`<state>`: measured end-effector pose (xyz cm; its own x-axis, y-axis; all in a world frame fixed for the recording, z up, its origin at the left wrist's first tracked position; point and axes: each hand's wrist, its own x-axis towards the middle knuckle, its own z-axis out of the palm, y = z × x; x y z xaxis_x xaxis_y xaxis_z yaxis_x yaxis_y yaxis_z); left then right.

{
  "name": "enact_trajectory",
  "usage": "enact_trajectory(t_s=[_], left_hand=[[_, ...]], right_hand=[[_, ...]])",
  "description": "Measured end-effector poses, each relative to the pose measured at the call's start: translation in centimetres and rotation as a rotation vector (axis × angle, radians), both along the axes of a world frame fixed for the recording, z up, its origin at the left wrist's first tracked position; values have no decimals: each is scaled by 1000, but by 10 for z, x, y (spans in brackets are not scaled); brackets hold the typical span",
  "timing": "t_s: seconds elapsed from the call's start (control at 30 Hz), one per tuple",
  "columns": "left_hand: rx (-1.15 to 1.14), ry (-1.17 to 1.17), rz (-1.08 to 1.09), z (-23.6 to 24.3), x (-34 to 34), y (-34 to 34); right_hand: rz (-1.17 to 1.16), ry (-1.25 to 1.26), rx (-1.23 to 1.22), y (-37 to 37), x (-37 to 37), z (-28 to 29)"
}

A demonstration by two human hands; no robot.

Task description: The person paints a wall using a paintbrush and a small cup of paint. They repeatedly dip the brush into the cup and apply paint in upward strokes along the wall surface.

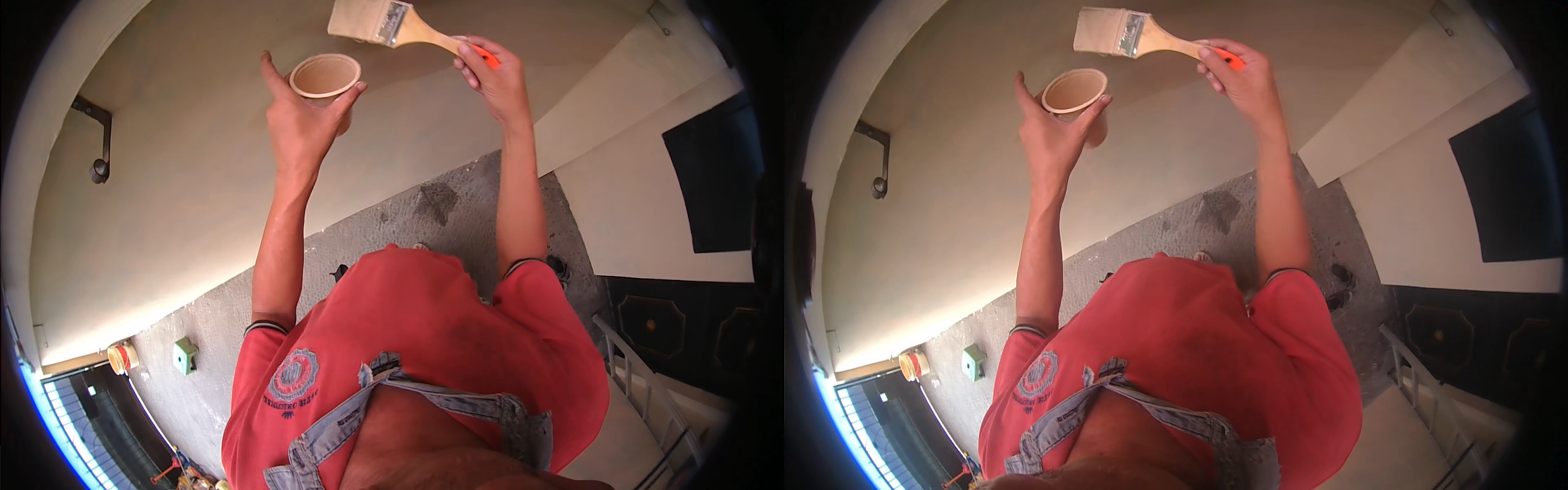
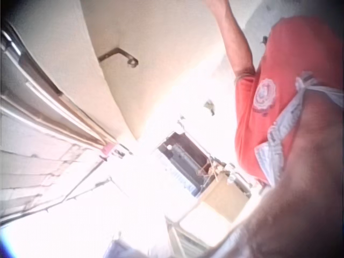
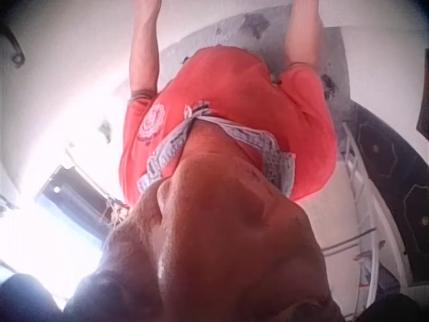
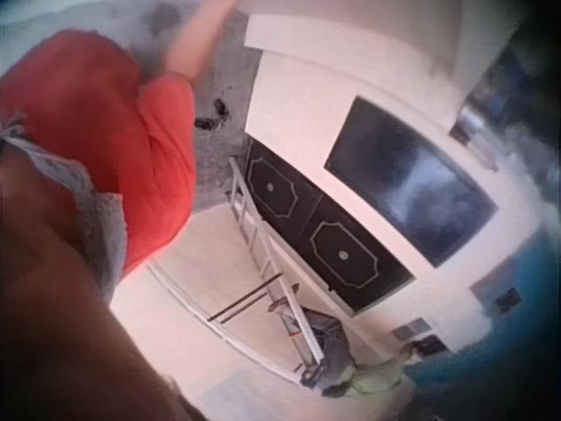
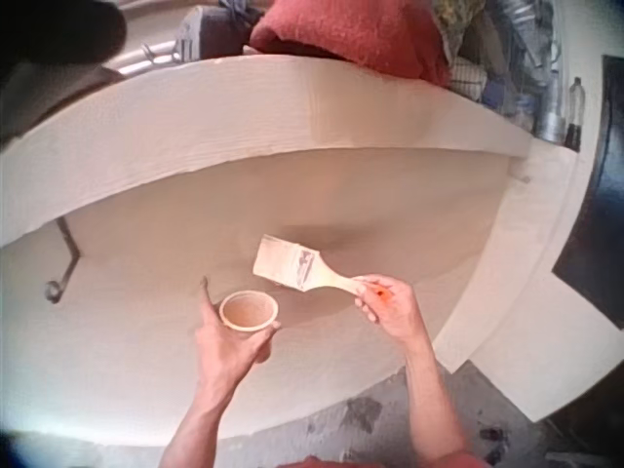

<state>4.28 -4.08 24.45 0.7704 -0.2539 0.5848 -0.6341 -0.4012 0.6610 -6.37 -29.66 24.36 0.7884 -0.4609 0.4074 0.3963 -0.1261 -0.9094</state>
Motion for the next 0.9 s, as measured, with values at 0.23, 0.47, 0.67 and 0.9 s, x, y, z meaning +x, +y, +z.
enact_trajectory(t_s=[0.23, 0.47, 0.67, 0.9], left_hand=[[-29, 143, -21, -12, -2, 13], [-7, 282, 12, -50, -18, 52], [44, 323, 43, -80, -38, 78], [46, 399, 69, -99, -43, 84]], right_hand=[[-211, -12, -260, -20, 38, -19], [-507, -71, -433, -129, -8, -12], [-631, -6, -430, -210, -42, 6], [-763, 70, -517, -292, -61, 28]])
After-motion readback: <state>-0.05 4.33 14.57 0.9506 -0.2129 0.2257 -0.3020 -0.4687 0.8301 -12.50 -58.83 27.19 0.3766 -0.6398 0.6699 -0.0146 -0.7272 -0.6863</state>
